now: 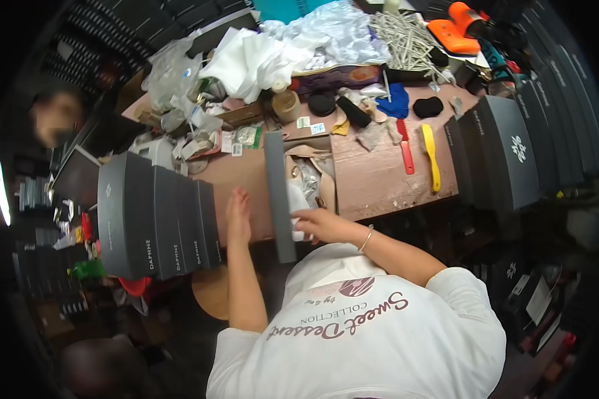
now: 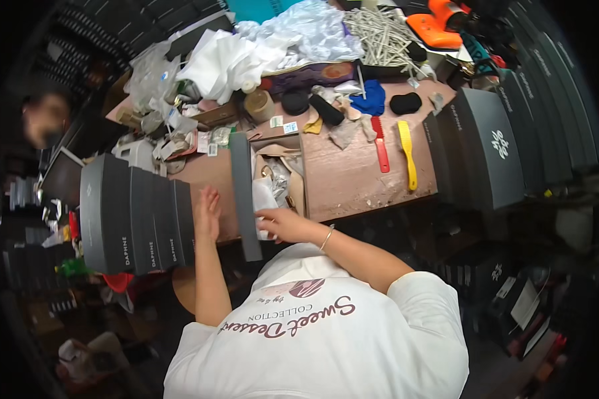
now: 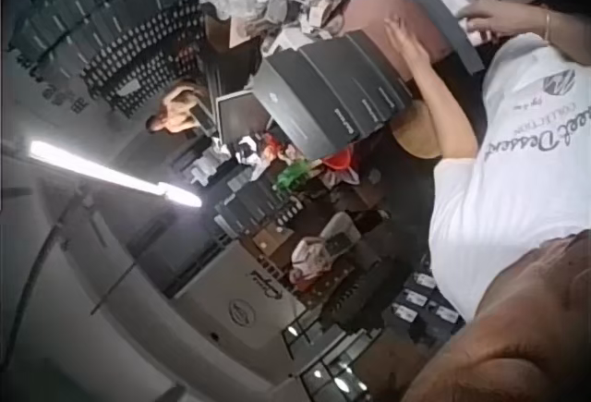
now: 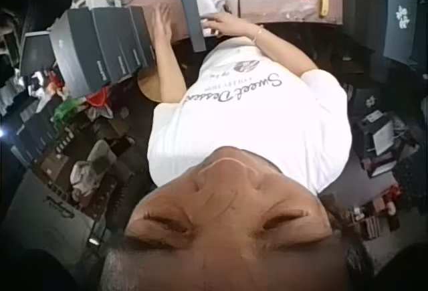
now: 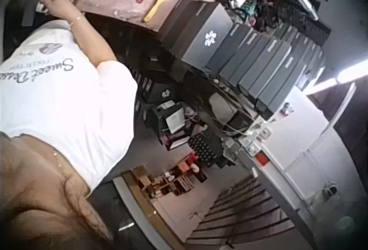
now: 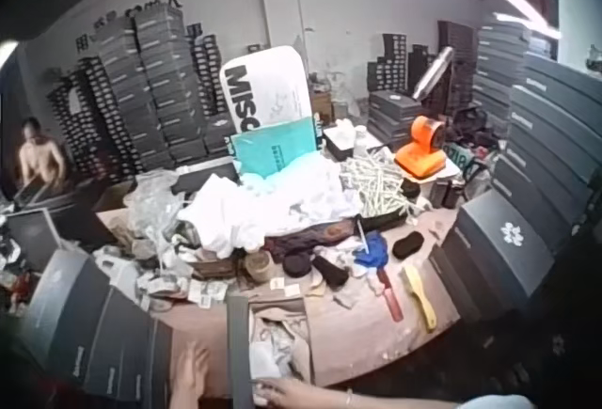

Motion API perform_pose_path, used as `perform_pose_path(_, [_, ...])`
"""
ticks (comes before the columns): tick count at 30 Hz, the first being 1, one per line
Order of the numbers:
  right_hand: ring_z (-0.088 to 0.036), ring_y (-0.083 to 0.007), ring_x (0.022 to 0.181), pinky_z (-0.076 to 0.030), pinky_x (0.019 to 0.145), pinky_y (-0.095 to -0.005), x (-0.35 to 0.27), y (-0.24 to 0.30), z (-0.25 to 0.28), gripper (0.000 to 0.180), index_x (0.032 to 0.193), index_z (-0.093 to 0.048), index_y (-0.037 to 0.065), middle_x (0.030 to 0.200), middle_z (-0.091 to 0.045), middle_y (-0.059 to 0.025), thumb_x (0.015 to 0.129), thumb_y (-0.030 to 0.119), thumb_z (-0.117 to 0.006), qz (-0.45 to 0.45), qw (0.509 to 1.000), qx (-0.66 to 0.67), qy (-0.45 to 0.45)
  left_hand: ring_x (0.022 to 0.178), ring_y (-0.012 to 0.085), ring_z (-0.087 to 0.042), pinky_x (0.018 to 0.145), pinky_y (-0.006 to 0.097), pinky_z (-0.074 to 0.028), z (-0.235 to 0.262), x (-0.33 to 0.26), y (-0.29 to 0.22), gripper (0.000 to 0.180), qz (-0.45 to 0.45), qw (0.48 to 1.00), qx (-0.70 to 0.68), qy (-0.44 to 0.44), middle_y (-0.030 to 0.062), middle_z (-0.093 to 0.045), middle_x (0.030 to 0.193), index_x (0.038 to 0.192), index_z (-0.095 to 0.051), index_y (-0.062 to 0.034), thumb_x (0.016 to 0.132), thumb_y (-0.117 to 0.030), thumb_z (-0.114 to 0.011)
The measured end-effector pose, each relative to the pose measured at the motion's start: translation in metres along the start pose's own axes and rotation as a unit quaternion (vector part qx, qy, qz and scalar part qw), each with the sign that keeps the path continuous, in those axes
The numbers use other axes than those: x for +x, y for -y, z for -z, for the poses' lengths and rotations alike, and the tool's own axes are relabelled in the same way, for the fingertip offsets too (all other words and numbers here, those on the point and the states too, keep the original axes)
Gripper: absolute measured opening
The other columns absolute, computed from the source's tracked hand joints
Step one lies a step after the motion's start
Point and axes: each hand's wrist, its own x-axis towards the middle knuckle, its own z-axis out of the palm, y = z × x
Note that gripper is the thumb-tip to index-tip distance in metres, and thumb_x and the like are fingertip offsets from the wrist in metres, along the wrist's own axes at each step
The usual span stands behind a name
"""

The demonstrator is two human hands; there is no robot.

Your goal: Cleaning, inspecting, and packing high-heeled shoes into boxes in a manufacturing environment.

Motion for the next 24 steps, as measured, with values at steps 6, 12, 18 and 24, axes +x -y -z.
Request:
perform_pose_path(6, [-0.058,-0.0372,0.099,-0.046,0.088,-0.0408,0.021,-0.022,0.039,0.042,0.119,-0.055,-0.001,0.104,-0.061,-0.0205,0.085,0.024,-0.060,0.216,0.904,-0.291,-0.228,0.115,0.0323,-0.051,0.099,0.039,-0.040,0.015,-0.010,-0.026,0.045,-0.271,0.826,0.473,-0.144,0.0207,-0.053,0.123,0.121,-0.055,0.0023,0.081,-0.014,-0.068])
perform_pose_path(12, [-0.061,-0.0331,0.099,-0.038,0.094,-0.0535,0.072,-0.013,0.095,0.036,0.116,-0.054,0.002,0.103,-0.064,-0.0184,0.083,0.017,-0.056,0.099,0.814,-0.497,-0.283,0.125,0.0295,-0.042,0.106,0.054,-0.027,-0.097,-0.010,0.051,0.033,-0.298,0.649,0.657,0.242,0.0139,-0.056,0.120,0.107,-0.064,-0.0040,0.079,-0.022,-0.065])
perform_pose_path(18, [-0.065,-0.0372,0.077,-0.045,0.083,-0.0476,0.119,-0.036,0.111,0.024,0.101,-0.055,0.001,0.076,-0.065,-0.0188,0.078,0.009,-0.055,0.002,0.764,-0.569,-0.304,0.122,0.0279,-0.043,0.103,0.052,-0.031,-0.072,-0.004,0.080,0.024,-0.205,0.601,0.701,0.324,0.0098,-0.058,0.115,0.094,-0.069,-0.0050,0.081,-0.024,-0.062])
perform_pose_path(24, [-0.063,-0.0396,0.076,-0.050,0.069,-0.0447,0.107,0.032,0.121,0.025,0.100,-0.061,0.003,0.078,-0.064,-0.0230,0.077,0.004,-0.052,0.118,0.825,-0.437,-0.339,0.115,0.0284,-0.051,0.098,0.046,-0.037,-0.060,0.017,0.055,0.026,-0.161,0.691,0.612,0.348,0.0140,-0.062,0.110,0.101,-0.066,-0.0034,0.081,-0.018,-0.063])
